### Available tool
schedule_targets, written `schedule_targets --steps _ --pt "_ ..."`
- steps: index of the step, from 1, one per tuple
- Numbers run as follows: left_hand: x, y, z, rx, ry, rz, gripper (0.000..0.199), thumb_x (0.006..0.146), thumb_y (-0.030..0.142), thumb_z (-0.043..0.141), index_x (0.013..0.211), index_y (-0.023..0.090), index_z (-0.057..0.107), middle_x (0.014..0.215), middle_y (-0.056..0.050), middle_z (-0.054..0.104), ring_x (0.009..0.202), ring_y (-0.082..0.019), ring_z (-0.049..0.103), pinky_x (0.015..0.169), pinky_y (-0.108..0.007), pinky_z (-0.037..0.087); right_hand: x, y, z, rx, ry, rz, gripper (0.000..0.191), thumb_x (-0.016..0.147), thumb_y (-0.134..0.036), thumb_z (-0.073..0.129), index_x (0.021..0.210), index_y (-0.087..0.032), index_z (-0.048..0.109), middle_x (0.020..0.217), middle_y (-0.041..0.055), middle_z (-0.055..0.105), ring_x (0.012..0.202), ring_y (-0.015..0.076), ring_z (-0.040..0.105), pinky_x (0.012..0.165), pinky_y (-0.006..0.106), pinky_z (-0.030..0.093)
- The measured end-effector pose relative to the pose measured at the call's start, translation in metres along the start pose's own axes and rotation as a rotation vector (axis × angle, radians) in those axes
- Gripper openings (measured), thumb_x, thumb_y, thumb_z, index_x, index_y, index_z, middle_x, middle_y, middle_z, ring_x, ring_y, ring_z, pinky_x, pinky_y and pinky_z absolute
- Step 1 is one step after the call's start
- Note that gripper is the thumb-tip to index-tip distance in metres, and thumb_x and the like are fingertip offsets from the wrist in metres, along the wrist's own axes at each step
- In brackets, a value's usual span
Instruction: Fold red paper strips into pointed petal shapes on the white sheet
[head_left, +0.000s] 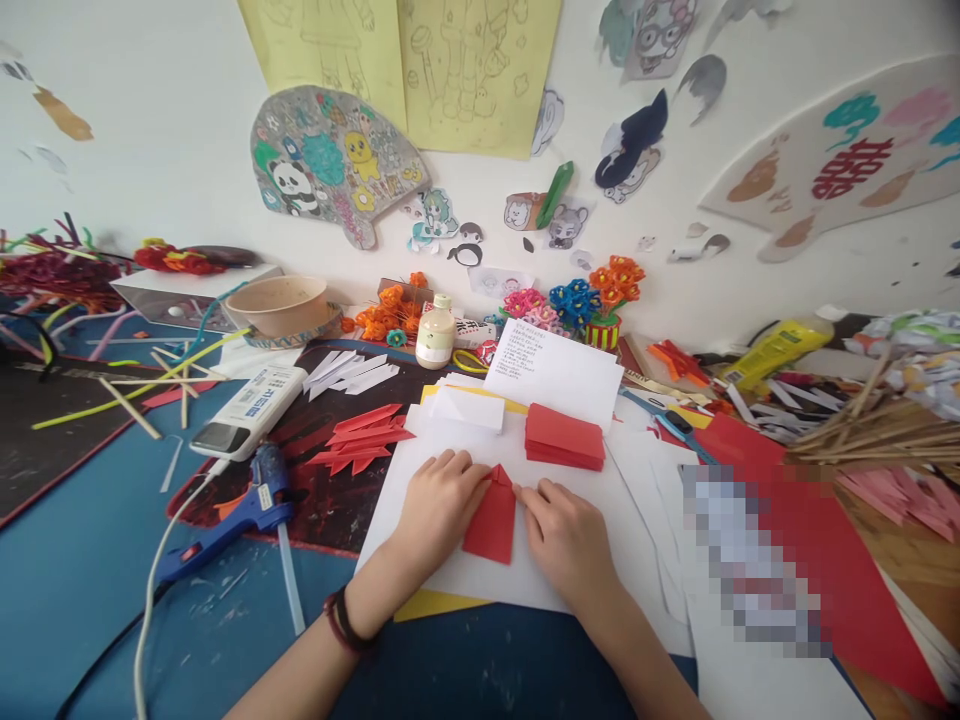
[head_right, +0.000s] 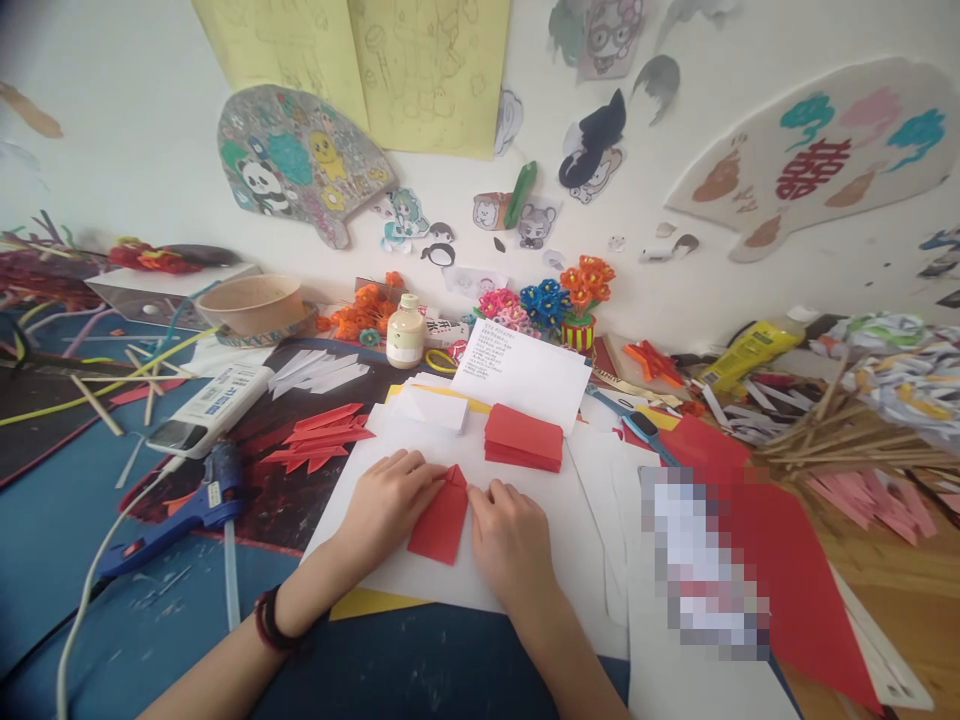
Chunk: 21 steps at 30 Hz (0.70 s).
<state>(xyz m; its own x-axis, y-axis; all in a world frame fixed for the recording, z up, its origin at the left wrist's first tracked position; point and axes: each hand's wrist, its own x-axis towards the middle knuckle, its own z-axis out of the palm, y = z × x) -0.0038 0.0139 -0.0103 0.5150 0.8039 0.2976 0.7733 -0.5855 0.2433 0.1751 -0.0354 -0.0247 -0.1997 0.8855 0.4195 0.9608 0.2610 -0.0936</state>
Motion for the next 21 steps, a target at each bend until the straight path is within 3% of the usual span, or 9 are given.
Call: schedule_targets --steps 5,10,15,21 --pt "0.009 0.003 0.005 -0.161 0.013 -0.171 0.014 0.091 0.032 0.055 0.087 0.019 0.059 0.091 -0.002 0.060 0.087 -0.020 0.053 0.075 -0.033 0.039 -0.001 -0.003 0.001 0.044 0.012 0.034 0.028 0.087 -0.010 0.044 0.086 -0.020 0.070 0.066 0.0016 0.056 0.061 0.0140 0.053 0.056 0.027 0.031" --pt "0.012 0.001 0.001 -0.295 -0.028 -0.229 0.008 0.083 0.028 0.062 0.083 0.020 0.062 0.090 -0.001 0.063 0.088 -0.020 0.054 0.077 -0.033 0.036 0.001 -0.006 -0.004 0.251 -0.038 0.186 0.026 0.089 -0.012 0.041 0.088 -0.021 0.066 0.077 0.0005 0.063 0.073 0.0145 0.059 0.061 0.025 0.036" --pt "0.011 -0.001 -0.004 -0.545 -0.069 -0.207 0.011 0.083 0.029 0.062 0.080 0.020 0.067 0.079 0.001 0.066 0.073 -0.015 0.054 0.072 -0.028 0.037 0.008 -0.005 -0.012 0.561 -0.027 0.329 0.019 0.086 -0.035 0.056 0.096 -0.022 0.065 0.073 -0.0015 0.062 0.063 0.0136 0.054 0.062 0.025 0.041" --pt "0.005 0.002 -0.008 -0.825 -0.116 -0.188 0.024 0.082 0.039 0.061 0.077 0.016 0.068 0.071 0.000 0.066 0.063 -0.012 0.050 0.061 -0.023 0.038 0.009 -0.001 -0.015 0.999 -0.187 0.285 0.037 0.087 -0.048 0.055 0.065 -0.018 0.058 0.057 -0.0021 0.053 0.053 0.0117 0.047 0.052 0.025 0.037"
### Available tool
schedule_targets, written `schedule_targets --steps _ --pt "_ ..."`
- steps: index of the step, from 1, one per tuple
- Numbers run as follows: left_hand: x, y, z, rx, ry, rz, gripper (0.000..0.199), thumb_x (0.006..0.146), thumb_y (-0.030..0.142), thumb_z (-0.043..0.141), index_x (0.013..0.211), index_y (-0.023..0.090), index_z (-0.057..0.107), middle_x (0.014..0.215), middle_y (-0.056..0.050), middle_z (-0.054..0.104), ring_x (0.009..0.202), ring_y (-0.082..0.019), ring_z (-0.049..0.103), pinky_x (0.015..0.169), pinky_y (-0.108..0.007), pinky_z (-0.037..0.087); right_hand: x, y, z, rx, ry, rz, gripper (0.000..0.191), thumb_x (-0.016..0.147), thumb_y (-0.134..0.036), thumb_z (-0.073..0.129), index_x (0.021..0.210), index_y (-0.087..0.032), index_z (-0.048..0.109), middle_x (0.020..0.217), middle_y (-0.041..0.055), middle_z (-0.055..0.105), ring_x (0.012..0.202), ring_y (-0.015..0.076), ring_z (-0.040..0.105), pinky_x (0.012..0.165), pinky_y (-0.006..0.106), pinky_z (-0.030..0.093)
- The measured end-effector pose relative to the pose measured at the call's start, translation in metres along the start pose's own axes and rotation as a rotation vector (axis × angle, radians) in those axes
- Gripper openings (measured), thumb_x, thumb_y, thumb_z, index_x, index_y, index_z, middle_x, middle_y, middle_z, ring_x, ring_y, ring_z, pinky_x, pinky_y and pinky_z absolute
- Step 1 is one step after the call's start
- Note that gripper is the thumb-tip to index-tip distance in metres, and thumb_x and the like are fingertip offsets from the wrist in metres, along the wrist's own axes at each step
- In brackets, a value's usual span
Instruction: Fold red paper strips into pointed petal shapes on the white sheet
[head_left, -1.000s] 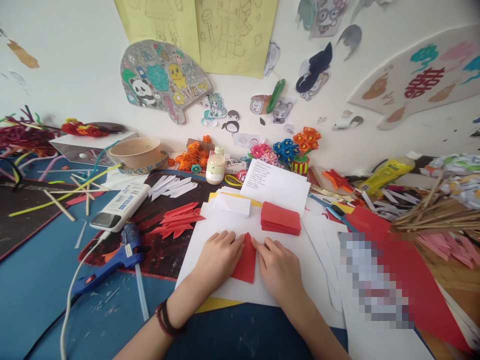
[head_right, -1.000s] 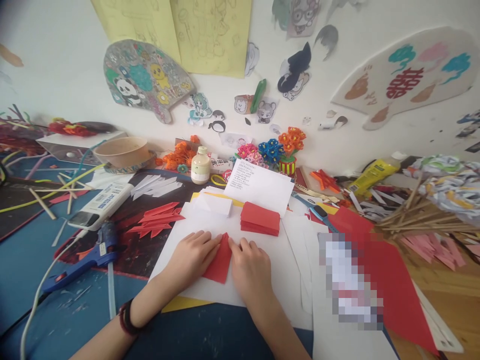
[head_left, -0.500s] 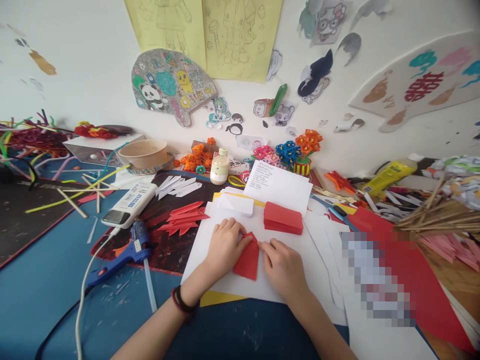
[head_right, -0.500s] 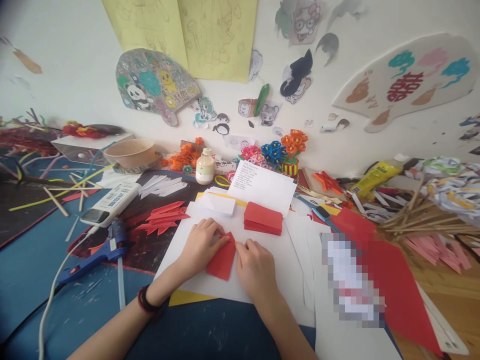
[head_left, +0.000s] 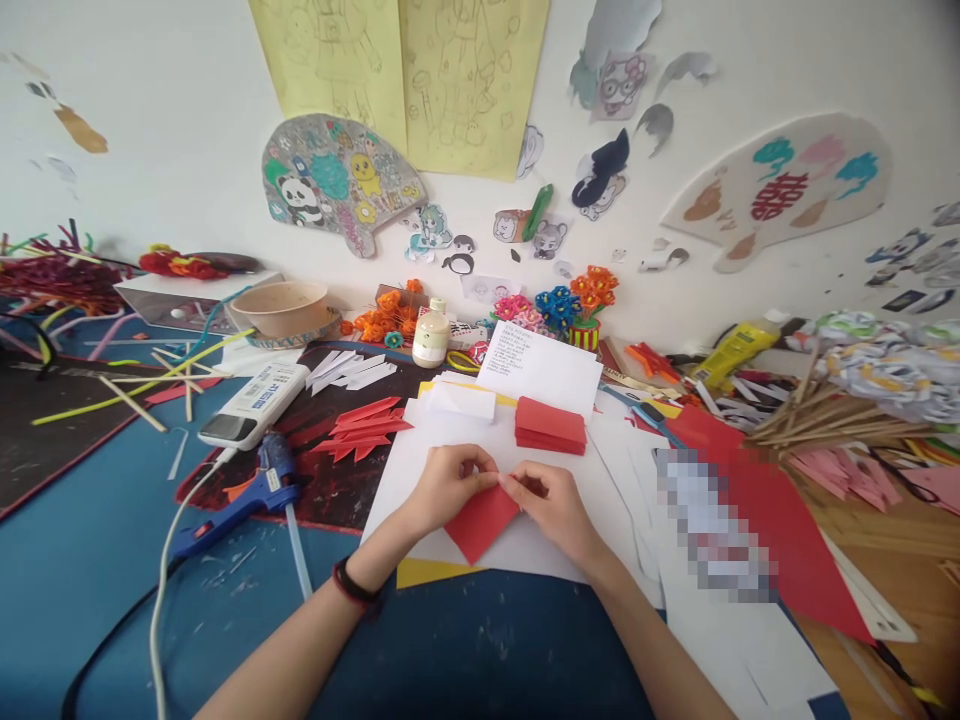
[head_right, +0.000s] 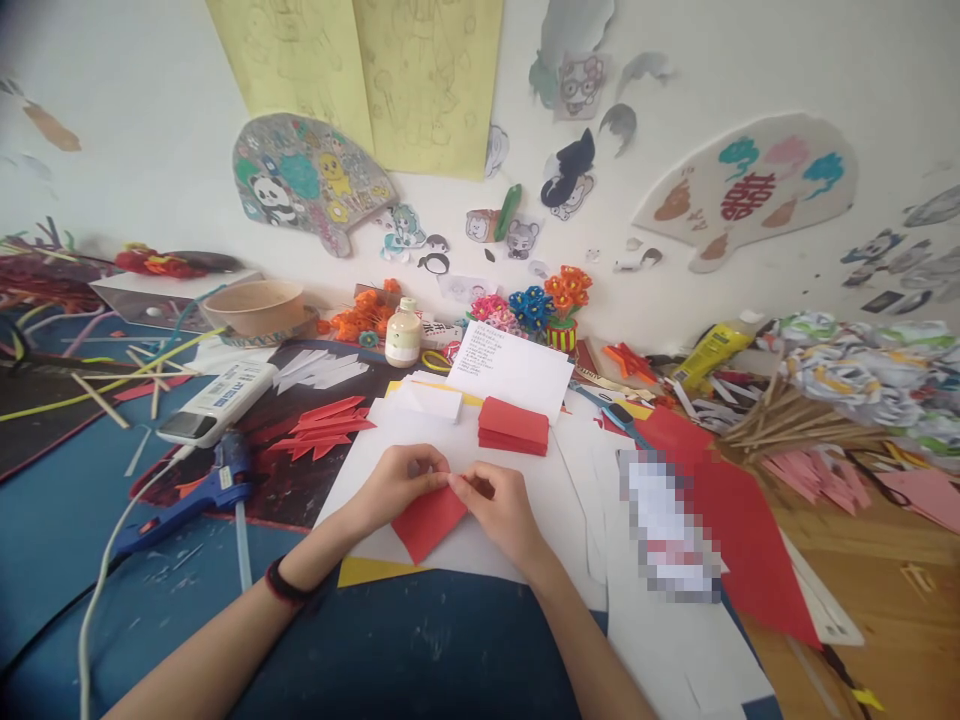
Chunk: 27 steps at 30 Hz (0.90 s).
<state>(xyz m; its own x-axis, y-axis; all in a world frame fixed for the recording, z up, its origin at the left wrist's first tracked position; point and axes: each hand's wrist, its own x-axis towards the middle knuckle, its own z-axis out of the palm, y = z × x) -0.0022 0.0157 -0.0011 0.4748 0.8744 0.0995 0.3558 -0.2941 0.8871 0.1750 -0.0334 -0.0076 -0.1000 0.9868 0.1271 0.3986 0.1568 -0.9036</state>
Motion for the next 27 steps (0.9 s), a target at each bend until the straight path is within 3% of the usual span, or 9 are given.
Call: schedule_targets --steps 5,9,13,15,17,22,24,27 --pt "-0.006 0.004 -0.014 -0.068 0.102 0.011 0.034 0.088 0.043 0.051 0.078 0.014 0.066 0.070 -0.001 0.063 0.064 -0.012 0.050 0.059 -0.022 0.037 0.000 0.001 -0.003 0.261 0.072 0.103 0.036 0.081 -0.053 0.062 0.073 -0.017 0.060 0.057 -0.0016 0.057 0.050 0.0127 0.053 0.050 0.026 0.044" --pt "-0.007 0.000 -0.024 -0.082 0.149 -0.013 0.038 0.082 0.050 0.057 0.072 0.014 0.064 0.062 0.001 0.058 0.058 -0.011 0.047 0.054 -0.022 0.035 0.000 -0.002 -0.007 0.383 0.146 0.166 0.037 0.076 -0.052 0.068 0.078 -0.016 0.061 0.064 0.0024 0.065 0.056 0.0160 0.063 0.057 0.029 0.052" --pt "-0.006 -0.008 -0.023 -0.216 0.205 -0.070 0.040 0.082 0.051 0.056 0.079 0.013 0.065 0.072 -0.003 0.065 0.065 -0.014 0.054 0.060 -0.023 0.040 -0.006 -0.008 -0.006 0.382 -0.154 0.169 0.038 0.076 -0.052 0.068 0.071 -0.015 0.059 0.065 0.0048 0.068 0.056 0.0165 0.065 0.055 0.028 0.052" --pt "-0.005 -0.010 -0.022 -0.153 0.236 -0.071 0.038 0.082 0.049 0.056 0.078 0.013 0.065 0.070 -0.003 0.065 0.064 -0.014 0.053 0.059 -0.023 0.039 -0.008 -0.009 -0.005 0.338 -0.334 0.159 0.039 0.080 -0.052 0.064 0.072 -0.013 0.062 0.063 0.0053 0.067 0.055 0.0159 0.064 0.054 0.027 0.051" --pt "-0.005 -0.009 -0.022 -0.025 0.237 -0.042 0.034 0.082 0.046 0.056 0.074 0.014 0.065 0.066 -0.001 0.063 0.061 -0.013 0.051 0.058 -0.023 0.037 -0.009 -0.009 -0.005 0.297 -0.387 0.149 0.046 0.084 -0.056 0.056 0.071 -0.012 0.065 0.063 0.0067 0.067 0.054 0.0154 0.064 0.054 0.026 0.051" --pt "-0.005 -0.005 -0.015 0.166 0.089 0.044 0.027 0.083 0.038 0.055 0.074 0.016 0.068 0.069 -0.001 0.066 0.061 -0.013 0.050 0.059 -0.023 0.036 -0.002 0.001 -0.003 0.069 -0.014 0.102 0.047 0.081 -0.058 0.057 0.093 -0.014 0.068 0.069 0.0046 0.067 0.052 0.0140 0.058 0.047 0.024 0.044" --pt "-0.003 -0.006 -0.010 0.220 0.048 0.068 0.024 0.083 0.037 0.056 0.078 0.018 0.069 0.072 -0.001 0.067 0.062 -0.013 0.052 0.058 -0.024 0.036 0.001 0.003 0.001 -0.153 0.038 0.033 0.037 0.082 -0.052 0.058 0.080 -0.017 0.069 0.064 0.0011 0.064 0.053 0.0130 0.055 0.049 0.024 0.041" --pt "0.001 -0.007 -0.006 0.362 0.076 0.025 0.019 0.081 0.036 0.059 0.080 0.020 0.069 0.072 -0.001 0.068 0.063 -0.015 0.055 0.057 -0.024 0.035 0.004 0.003 0.008 -0.372 0.074 -0.005 0.045 0.086 -0.045 0.053 0.049 -0.019 0.054 0.048 -0.0026 0.051 0.049 0.0109 0.045 0.049 0.024 0.033"
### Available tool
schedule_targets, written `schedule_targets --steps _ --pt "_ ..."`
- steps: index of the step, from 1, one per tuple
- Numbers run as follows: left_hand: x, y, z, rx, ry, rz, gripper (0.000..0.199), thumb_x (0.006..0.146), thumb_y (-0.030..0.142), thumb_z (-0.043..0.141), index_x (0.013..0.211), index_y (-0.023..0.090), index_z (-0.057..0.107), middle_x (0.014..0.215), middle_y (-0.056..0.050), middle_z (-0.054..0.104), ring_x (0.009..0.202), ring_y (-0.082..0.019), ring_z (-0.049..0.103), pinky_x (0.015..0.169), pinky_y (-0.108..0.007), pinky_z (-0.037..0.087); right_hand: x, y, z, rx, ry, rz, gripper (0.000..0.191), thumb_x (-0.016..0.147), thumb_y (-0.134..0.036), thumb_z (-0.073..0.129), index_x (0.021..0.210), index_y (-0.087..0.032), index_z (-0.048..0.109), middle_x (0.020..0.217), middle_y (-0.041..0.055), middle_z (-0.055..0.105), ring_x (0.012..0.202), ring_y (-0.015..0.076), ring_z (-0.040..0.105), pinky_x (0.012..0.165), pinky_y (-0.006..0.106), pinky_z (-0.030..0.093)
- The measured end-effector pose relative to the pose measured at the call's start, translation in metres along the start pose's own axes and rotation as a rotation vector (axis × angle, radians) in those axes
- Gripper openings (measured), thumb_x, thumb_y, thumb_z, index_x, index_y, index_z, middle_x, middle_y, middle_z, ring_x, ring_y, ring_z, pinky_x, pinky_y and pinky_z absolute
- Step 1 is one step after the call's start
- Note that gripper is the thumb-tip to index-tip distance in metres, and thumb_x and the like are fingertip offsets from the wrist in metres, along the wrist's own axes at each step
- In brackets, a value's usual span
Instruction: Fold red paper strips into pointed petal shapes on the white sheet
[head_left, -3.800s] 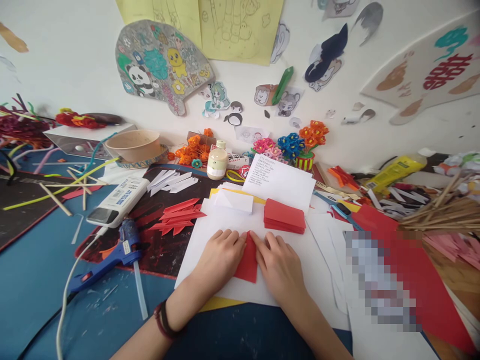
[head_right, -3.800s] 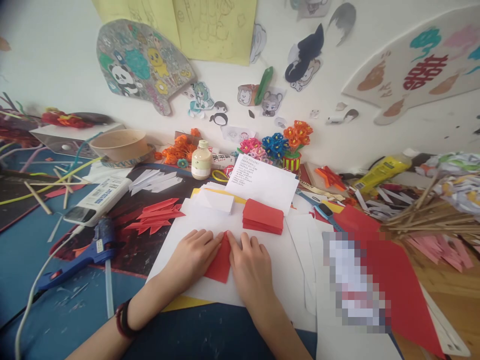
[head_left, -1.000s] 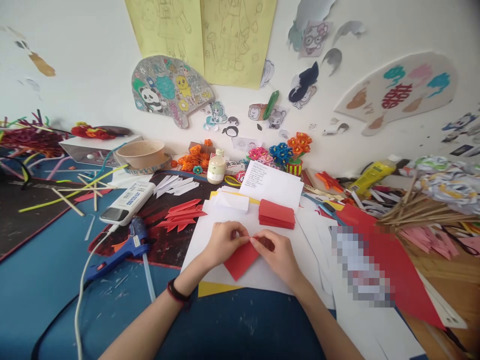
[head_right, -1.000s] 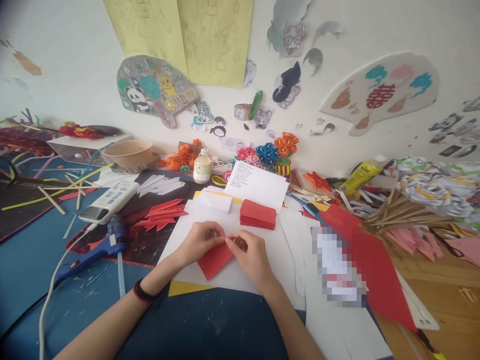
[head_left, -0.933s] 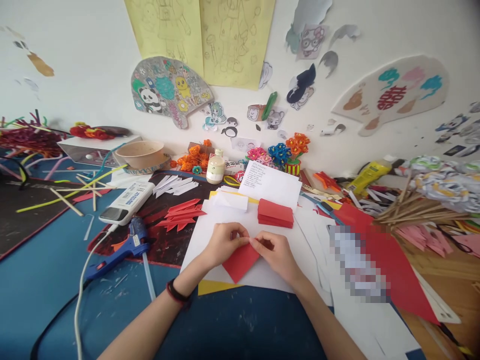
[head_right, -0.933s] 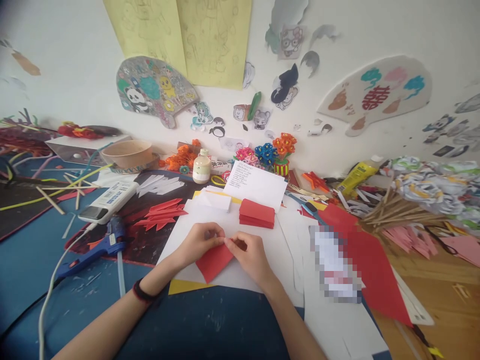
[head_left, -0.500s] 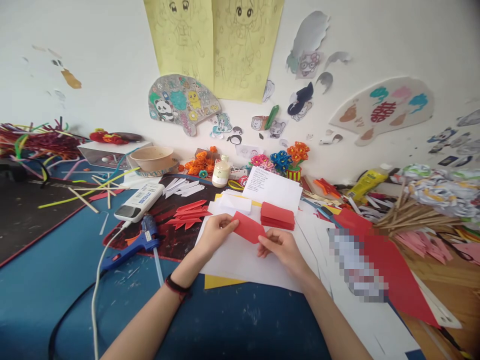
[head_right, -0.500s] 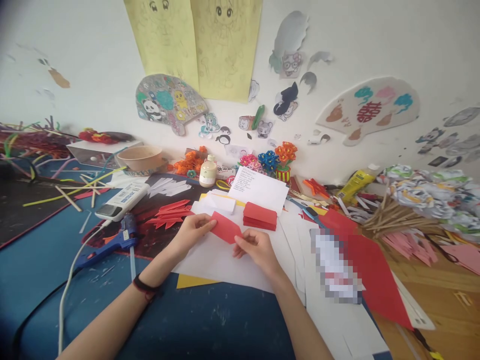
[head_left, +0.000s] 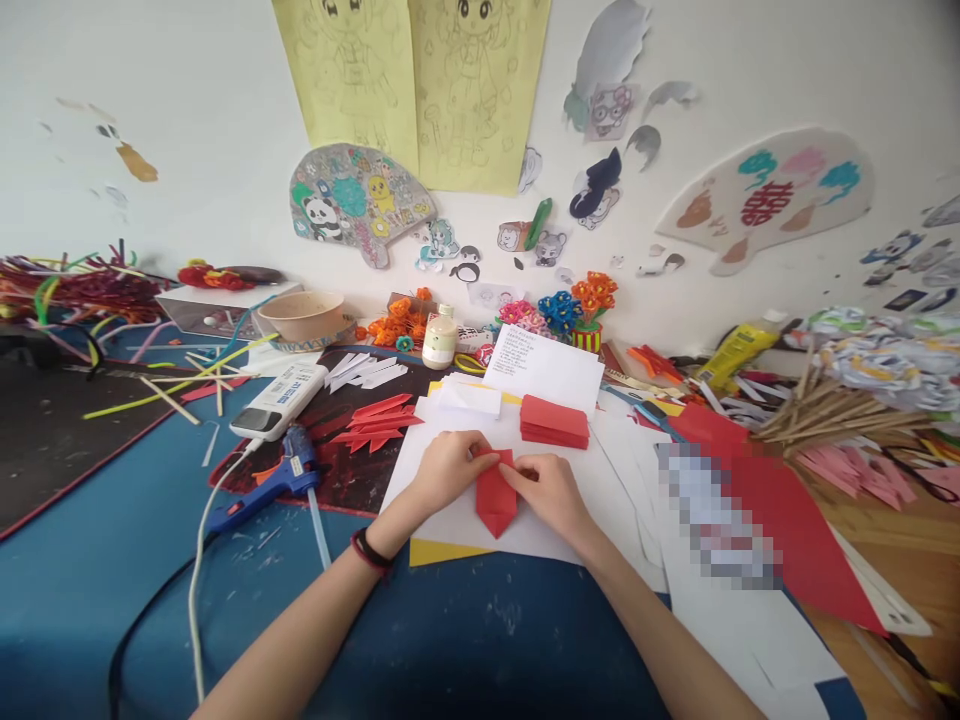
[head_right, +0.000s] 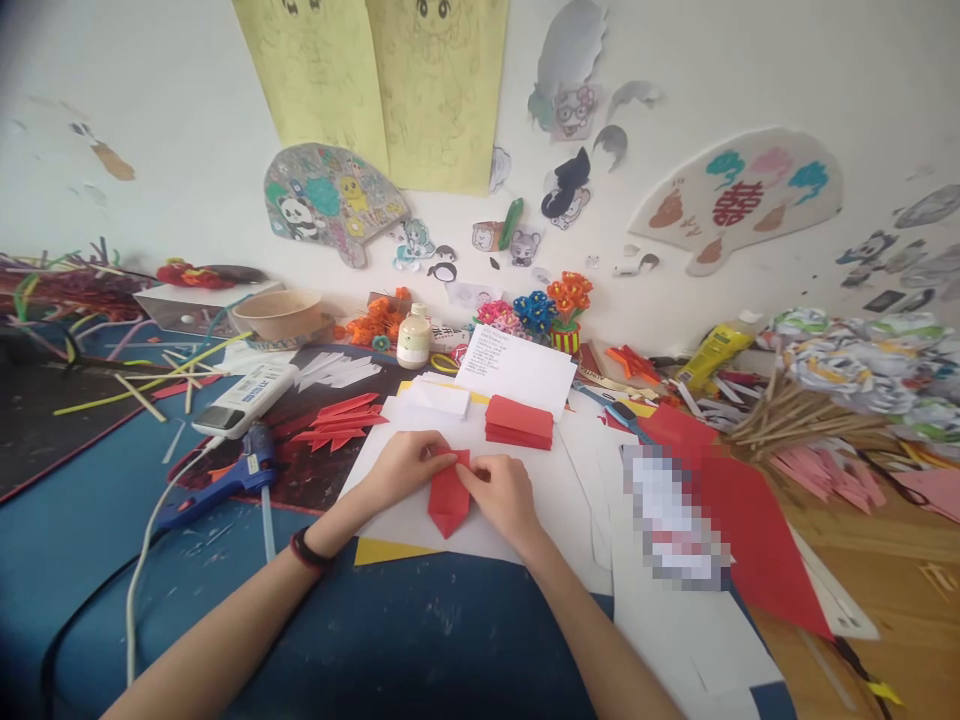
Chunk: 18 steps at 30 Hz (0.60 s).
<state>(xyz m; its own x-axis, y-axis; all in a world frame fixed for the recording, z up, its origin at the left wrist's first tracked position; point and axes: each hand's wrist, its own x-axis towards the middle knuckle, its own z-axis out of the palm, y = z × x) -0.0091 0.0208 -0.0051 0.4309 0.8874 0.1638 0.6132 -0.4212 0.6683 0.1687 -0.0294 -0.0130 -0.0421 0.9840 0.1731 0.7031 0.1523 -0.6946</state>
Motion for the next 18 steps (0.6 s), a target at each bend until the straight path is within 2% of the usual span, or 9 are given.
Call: schedule_targets --steps 4,7,9,11,14,18 --pt "0.003 -0.001 0.000 0.085 0.016 -0.045 0.011 0.080 0.026 0.058 0.078 0.019 0.067 0.071 -0.001 0.068 0.064 -0.016 0.059 0.057 -0.024 0.036 0.004 -0.003 0.003 -0.053 0.014 0.015 0.051 0.086 -0.041 0.051 0.041 -0.020 0.043 0.041 -0.0042 0.040 0.043 0.0096 0.036 0.047 0.025 0.025" --pt "0.002 0.002 0.001 0.116 0.035 -0.049 0.009 0.079 0.021 0.056 0.076 0.019 0.065 0.072 -0.001 0.067 0.065 -0.016 0.059 0.058 -0.025 0.035 0.006 0.000 0.002 -0.141 0.051 0.001 0.049 0.085 -0.040 0.053 0.042 -0.020 0.042 0.041 -0.0041 0.040 0.043 0.0099 0.035 0.047 0.026 0.021" --pt "0.000 0.004 0.004 0.138 0.058 -0.051 0.008 0.079 0.018 0.055 0.077 0.019 0.063 0.073 -0.001 0.066 0.068 -0.017 0.058 0.060 -0.026 0.035 0.005 0.003 0.002 -0.247 0.140 -0.044 0.041 0.087 -0.038 0.053 0.051 -0.020 0.051 0.048 -0.0032 0.049 0.048 0.0107 0.042 0.050 0.026 0.025" --pt "-0.003 0.005 0.007 0.170 0.091 -0.040 0.007 0.080 0.017 0.055 0.080 0.020 0.061 0.075 -0.001 0.065 0.073 -0.017 0.058 0.062 -0.026 0.036 0.003 0.007 0.002 -0.335 0.231 -0.129 0.025 0.089 -0.033 0.052 0.069 -0.021 0.062 0.063 -0.0018 0.059 0.059 0.0120 0.052 0.055 0.025 0.031" --pt "-0.008 0.006 0.010 0.240 0.124 -0.016 0.005 0.083 0.017 0.054 0.082 0.019 0.058 0.077 0.000 0.063 0.073 -0.016 0.057 0.062 -0.026 0.038 -0.002 0.010 0.003 -0.427 0.298 -0.246 0.015 0.089 -0.030 0.054 0.092 -0.022 0.066 0.079 0.0003 0.065 0.073 0.0140 0.058 0.065 0.025 0.036" --pt "-0.012 0.007 0.013 0.380 0.119 0.114 0.011 0.089 0.018 0.049 0.082 0.019 0.057 0.077 -0.002 0.060 0.075 -0.018 0.054 0.065 -0.029 0.039 -0.002 0.012 0.004 -0.403 0.245 -0.292 0.012 0.089 -0.027 0.054 0.091 -0.021 0.065 0.079 0.0011 0.063 0.075 0.0146 0.058 0.067 0.026 0.038"
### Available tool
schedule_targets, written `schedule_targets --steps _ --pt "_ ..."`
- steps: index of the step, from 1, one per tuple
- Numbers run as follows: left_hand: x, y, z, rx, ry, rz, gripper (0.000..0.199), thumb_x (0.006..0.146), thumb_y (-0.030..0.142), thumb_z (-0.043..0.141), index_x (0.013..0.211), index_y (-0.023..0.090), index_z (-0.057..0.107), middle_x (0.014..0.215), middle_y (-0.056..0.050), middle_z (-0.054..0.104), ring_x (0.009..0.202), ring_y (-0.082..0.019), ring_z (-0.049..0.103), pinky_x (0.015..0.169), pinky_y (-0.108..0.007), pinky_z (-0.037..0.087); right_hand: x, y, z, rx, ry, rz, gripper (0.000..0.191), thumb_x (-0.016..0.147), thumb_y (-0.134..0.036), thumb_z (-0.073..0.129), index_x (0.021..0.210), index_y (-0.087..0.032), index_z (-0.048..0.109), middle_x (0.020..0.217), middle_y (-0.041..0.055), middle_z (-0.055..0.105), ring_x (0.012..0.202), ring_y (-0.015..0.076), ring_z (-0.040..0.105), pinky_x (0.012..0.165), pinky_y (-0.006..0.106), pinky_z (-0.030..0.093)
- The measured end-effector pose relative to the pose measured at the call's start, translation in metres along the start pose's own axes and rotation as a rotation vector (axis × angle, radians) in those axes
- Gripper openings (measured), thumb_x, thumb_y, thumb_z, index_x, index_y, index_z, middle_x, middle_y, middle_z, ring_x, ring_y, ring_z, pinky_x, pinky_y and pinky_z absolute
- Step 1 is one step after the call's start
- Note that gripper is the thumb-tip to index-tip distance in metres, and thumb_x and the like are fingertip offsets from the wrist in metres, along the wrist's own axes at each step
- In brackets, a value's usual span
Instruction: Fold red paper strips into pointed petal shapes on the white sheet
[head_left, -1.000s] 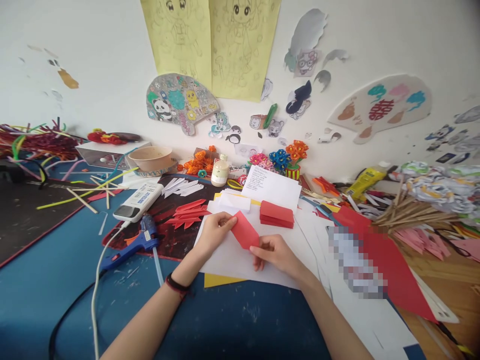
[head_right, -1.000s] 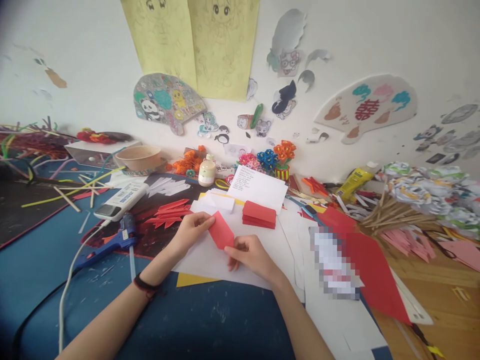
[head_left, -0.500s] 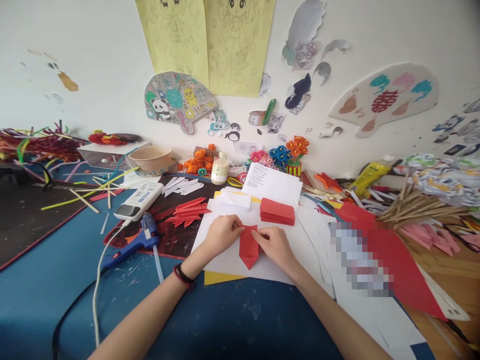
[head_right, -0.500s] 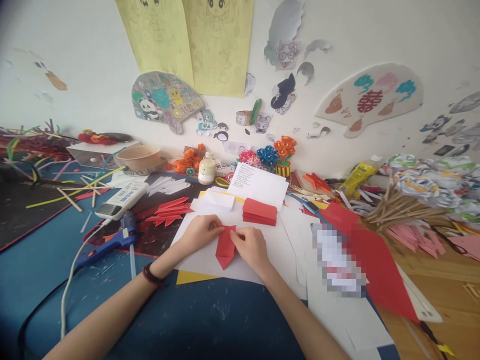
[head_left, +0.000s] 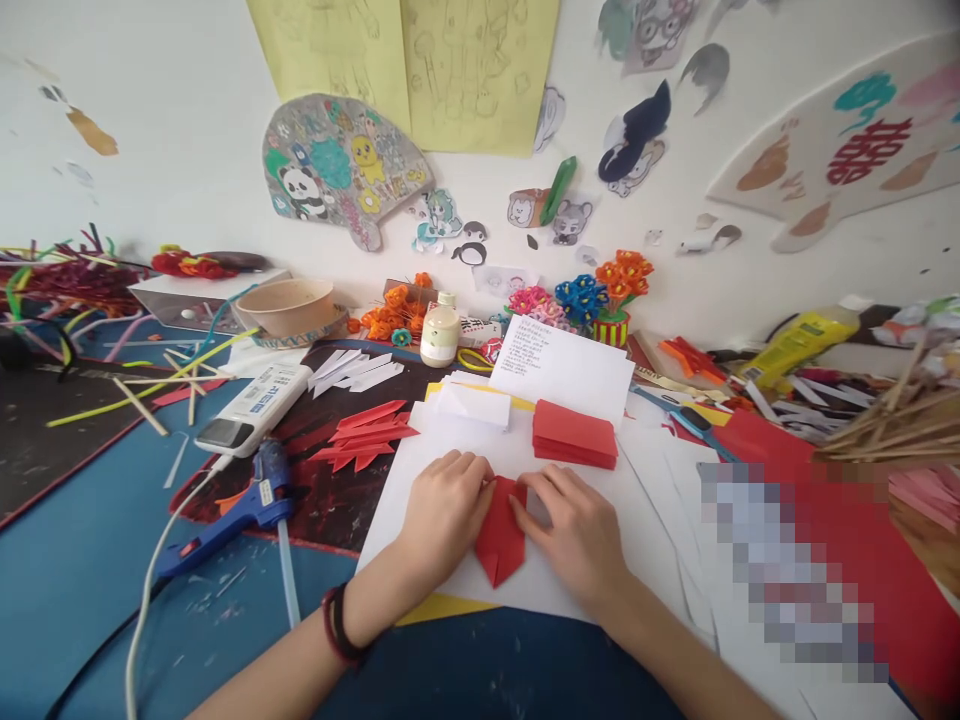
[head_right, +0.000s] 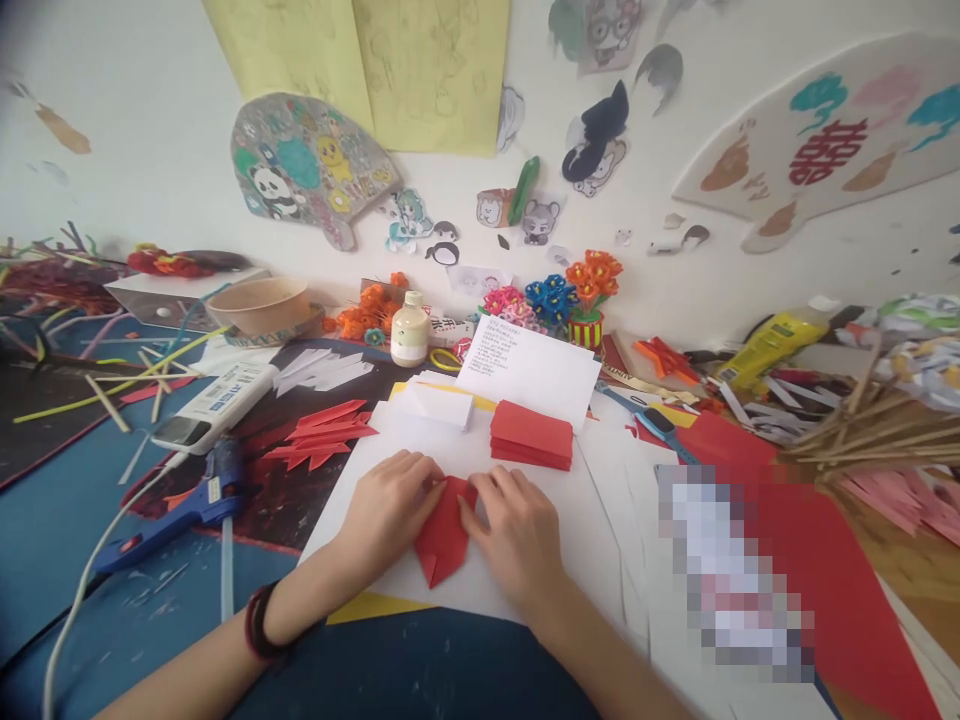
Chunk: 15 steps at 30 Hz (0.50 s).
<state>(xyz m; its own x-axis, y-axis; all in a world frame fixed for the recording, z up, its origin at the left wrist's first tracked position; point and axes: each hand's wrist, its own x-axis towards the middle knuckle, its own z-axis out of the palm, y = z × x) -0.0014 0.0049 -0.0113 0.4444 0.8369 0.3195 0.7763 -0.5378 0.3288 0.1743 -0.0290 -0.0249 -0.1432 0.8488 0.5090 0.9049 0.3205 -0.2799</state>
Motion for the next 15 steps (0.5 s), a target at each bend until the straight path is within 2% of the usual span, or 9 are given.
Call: schedule_targets --steps 3,7,10,15 --pt "-0.0018 0.0000 -0.0001 0.065 0.014 0.086 0.019 0.092 0.017 0.043 0.080 0.019 0.058 0.076 -0.003 0.058 0.075 -0.019 0.050 0.067 -0.031 0.039 0.0012 0.0033 0.0018 0.092 -0.035 0.021 0.013 0.090 -0.024 0.053 0.084 -0.021 0.064 0.076 0.0007 0.061 0.073 0.0140 0.056 0.064 0.025 0.039" --pt "-0.0037 -0.0019 -0.0003 0.025 0.020 0.119 0.017 0.092 0.013 0.045 0.084 0.019 0.059 0.081 -0.003 0.058 0.077 -0.019 0.048 0.067 -0.031 0.040 -0.0005 0.0078 0.0029 0.119 -0.016 -0.005 0.020 0.090 -0.020 0.051 0.072 -0.019 0.061 0.070 0.0006 0.056 0.067 0.0129 0.052 0.061 0.025 0.037" --pt "-0.0039 -0.0029 0.0009 0.004 0.014 0.155 0.017 0.092 0.013 0.045 0.088 0.019 0.059 0.082 -0.003 0.057 0.076 -0.018 0.047 0.067 -0.031 0.039 -0.0011 0.0086 0.0031 0.124 -0.007 -0.026 0.020 0.089 -0.019 0.052 0.072 -0.018 0.061 0.068 0.0005 0.055 0.064 0.0121 0.050 0.059 0.024 0.036" --pt "-0.0020 -0.0036 0.0042 0.006 0.017 0.160 0.020 0.094 0.015 0.043 0.080 0.017 0.056 0.075 -0.003 0.054 0.073 -0.018 0.046 0.064 -0.030 0.037 0.0005 0.0079 0.0027 0.127 -0.010 -0.034 0.021 0.089 -0.018 0.052 0.070 -0.017 0.061 0.066 0.0008 0.054 0.063 0.0121 0.049 0.059 0.025 0.036"
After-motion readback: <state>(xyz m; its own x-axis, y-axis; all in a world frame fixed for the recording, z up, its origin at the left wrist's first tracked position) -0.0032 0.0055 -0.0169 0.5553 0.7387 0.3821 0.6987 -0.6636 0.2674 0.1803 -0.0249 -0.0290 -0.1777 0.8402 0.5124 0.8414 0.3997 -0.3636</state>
